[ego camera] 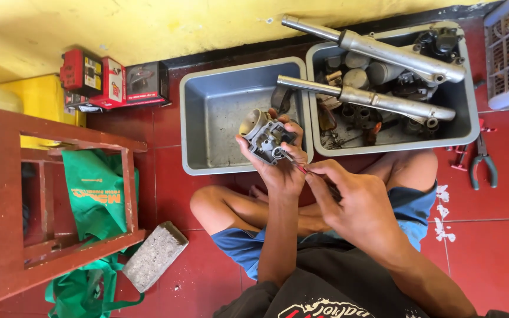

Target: Disassembling and cleaning a motorcycle carburetor using a screwdriver and a brush

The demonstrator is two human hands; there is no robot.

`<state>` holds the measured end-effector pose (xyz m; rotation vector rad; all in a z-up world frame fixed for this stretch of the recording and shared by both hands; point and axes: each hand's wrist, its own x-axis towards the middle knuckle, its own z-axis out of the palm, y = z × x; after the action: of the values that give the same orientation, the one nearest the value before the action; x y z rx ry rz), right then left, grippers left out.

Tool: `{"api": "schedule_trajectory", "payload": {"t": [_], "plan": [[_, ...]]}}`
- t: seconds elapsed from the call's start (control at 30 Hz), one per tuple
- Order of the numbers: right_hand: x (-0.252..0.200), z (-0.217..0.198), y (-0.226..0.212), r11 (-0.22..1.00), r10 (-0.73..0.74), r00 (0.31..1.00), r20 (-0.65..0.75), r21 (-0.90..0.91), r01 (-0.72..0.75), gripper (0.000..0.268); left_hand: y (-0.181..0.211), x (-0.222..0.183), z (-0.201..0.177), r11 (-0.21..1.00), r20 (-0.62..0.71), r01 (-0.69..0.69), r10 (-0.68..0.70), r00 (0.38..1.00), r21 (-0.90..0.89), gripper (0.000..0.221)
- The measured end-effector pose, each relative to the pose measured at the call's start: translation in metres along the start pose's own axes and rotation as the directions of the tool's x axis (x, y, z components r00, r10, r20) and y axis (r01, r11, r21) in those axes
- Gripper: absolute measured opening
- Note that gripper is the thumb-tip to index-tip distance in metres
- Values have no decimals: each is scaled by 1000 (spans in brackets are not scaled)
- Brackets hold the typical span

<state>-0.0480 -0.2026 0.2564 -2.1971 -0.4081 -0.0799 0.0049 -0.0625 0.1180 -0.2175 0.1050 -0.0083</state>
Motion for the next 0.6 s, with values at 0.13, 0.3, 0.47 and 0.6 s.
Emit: {"api": "schedule_trajectory", "payload": {"t": [0.13,0.3,0.47,0.6], "plan": [[11,-6,-15,964,7,997,73,-266,12,3,-1,9,-12,1000,25,10,-9,1000,-23,81],[36,4,-4,906,237,940,246,-406,-122,12,-8,23,-21,935,-66,-211,239,969,285,82],[46,2,19,954,290,915,280,-159,-253,16,8,38,-43,856,8,-263,290,957,446,86],[47,11,51,737,284,717,636,334,-588,48,15,43,-36,811,161,-309,264,951,497,88]]}}
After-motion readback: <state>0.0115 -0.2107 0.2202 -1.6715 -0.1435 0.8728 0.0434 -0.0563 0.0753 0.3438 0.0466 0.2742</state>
